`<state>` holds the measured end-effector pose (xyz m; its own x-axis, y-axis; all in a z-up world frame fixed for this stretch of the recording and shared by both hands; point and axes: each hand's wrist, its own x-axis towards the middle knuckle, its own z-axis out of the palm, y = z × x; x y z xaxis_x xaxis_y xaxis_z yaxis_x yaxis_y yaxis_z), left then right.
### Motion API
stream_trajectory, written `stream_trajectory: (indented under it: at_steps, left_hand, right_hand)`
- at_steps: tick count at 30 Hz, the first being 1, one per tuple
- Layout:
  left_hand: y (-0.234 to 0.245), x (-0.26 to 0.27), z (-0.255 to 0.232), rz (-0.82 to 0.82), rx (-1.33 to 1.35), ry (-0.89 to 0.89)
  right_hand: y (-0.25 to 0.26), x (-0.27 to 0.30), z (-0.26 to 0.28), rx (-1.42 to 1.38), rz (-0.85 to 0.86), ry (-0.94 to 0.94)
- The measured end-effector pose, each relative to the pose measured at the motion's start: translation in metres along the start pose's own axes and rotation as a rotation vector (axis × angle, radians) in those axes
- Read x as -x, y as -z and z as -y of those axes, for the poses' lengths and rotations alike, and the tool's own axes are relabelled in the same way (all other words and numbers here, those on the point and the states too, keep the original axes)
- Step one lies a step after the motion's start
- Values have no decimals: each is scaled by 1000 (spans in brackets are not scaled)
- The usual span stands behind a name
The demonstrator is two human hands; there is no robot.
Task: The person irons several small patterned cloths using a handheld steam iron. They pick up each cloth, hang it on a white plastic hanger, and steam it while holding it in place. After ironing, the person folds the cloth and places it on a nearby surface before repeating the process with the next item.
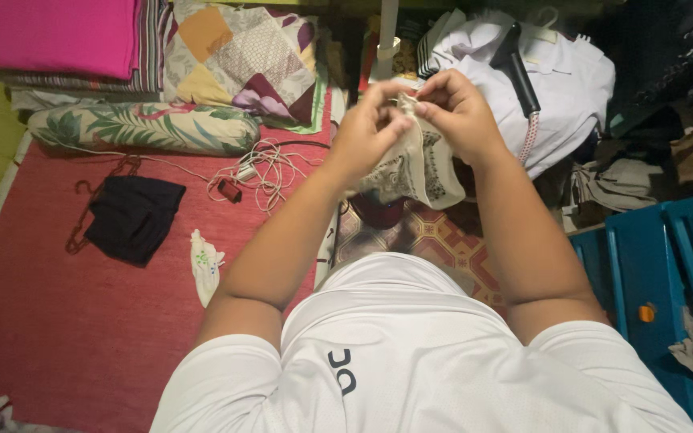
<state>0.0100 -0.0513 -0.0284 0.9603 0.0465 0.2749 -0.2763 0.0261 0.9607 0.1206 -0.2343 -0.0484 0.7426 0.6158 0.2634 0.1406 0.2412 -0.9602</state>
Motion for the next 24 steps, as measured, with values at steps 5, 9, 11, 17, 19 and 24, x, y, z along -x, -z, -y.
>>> stream_trajectory:
  at_steps: [5,9,11,17,19,24]
  left_hand:
    - [5,-10,20,53,207,-7]
    - [8,-11,33,44,212,6]
    - [11,-17,39,-81,30,-94]
    - [73,-40,23,-467,-186,-234]
    - [92,-45,14,-518,-436,-281]
    - [97,-63,13,-529,-499,-359]
  right_hand:
    - [-4,11,9,-57,40,45]
    - [-5,14,7,-6,49,70]
    - [-4,16,12,238,105,149]
    - [28,34,40,1214,394,-120]
    - [53,35,50,934,415,-226]
    - [99,13,72,1157,110,263]
